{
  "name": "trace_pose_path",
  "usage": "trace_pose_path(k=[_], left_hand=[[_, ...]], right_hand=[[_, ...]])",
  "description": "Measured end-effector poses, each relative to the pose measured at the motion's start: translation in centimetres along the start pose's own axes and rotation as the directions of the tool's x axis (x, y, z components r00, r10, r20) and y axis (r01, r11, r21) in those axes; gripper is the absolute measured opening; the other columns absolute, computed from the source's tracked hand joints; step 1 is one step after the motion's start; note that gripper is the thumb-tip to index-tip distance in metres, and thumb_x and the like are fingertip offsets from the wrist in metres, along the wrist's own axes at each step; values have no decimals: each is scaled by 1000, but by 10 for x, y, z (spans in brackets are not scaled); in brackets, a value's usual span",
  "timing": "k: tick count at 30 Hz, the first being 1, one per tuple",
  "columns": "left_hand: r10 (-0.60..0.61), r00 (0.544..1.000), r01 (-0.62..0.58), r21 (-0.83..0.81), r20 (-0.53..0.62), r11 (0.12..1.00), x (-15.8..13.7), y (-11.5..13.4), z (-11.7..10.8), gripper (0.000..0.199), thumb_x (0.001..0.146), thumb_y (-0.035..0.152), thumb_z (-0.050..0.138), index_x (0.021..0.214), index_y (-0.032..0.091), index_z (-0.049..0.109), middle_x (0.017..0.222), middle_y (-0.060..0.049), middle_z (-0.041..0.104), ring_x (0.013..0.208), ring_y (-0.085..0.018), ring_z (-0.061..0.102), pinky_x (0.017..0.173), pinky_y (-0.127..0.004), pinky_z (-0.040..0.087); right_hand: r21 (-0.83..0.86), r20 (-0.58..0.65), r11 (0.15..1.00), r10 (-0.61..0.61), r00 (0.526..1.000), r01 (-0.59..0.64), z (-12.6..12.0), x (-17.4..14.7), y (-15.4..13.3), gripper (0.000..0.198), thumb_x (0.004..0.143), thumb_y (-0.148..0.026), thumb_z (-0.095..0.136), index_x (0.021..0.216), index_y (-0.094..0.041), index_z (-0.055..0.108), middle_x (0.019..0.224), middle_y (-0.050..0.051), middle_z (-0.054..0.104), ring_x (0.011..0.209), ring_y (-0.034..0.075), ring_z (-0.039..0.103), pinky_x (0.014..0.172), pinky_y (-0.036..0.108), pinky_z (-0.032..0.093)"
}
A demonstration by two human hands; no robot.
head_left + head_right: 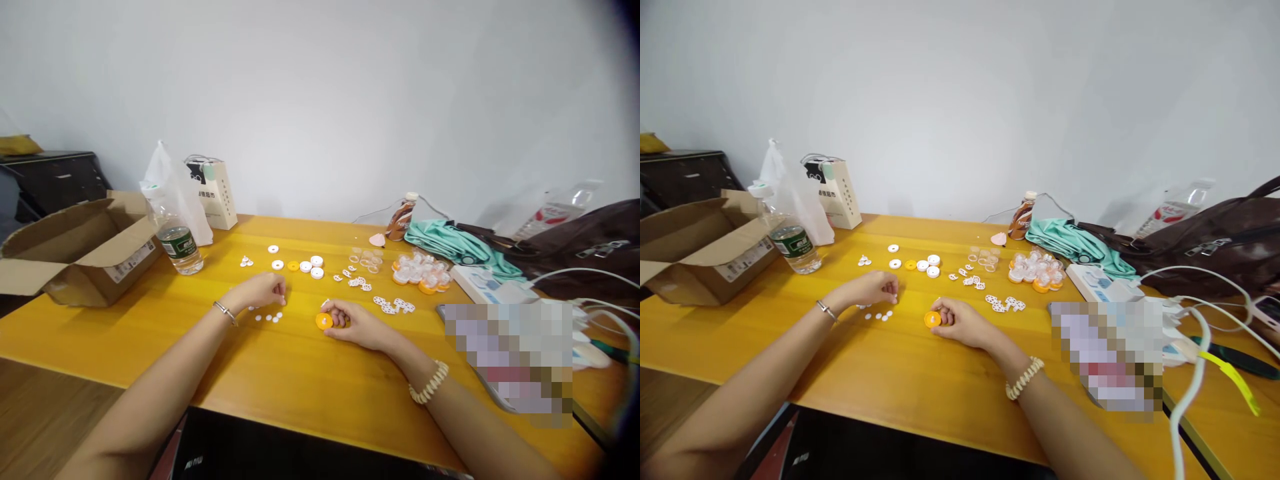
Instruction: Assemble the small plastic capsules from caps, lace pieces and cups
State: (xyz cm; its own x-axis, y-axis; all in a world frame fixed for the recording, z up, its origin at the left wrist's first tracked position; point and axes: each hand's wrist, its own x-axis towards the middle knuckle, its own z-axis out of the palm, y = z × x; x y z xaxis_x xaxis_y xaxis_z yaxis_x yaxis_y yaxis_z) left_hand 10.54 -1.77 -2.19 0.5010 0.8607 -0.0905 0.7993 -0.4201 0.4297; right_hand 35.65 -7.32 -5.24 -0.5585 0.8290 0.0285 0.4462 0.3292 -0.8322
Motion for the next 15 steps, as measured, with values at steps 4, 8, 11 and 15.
trace_pose_path(k=[4,8,11,15], left_hand=[[-16,1000,16,4,-19,1000,6,-4,5,14,65,25,57,74,15,59,71,-3,64,63,-14,57,57,-21,41],[-10,999,10,13,-30,1000,6,-5,5,14,66,25,56,74,14,60,71,-3,64,63,-14,57,56,-22,41],[21,999,-20,22,-41,1000,5,-6,4,12,68,24,54,73,15,59,73,-3,63,65,-14,56,59,-22,41],[50,998,-48,42,-49,998,4,-7,3,9,69,20,51,73,15,58,75,-3,63,66,-13,56,61,-21,41]], right_hand=[[4,5,1000,5,1000,-5,0,0,-2,29,67,-32,62,92,-19,55,69,-3,45,62,10,42,59,23,37],[-4,-10,1000,3,1000,-3,1,0,-2,28,67,-32,62,91,-20,56,68,-3,45,61,10,42,58,23,37],[-2,-12,1000,-3,1000,3,1,0,-1,28,67,-32,63,91,-19,56,68,-3,45,61,10,42,59,23,37],[-5,-11,1000,-2,1000,2,1,-1,-1,28,67,-33,62,91,-19,56,69,-3,46,62,10,42,58,23,37]])
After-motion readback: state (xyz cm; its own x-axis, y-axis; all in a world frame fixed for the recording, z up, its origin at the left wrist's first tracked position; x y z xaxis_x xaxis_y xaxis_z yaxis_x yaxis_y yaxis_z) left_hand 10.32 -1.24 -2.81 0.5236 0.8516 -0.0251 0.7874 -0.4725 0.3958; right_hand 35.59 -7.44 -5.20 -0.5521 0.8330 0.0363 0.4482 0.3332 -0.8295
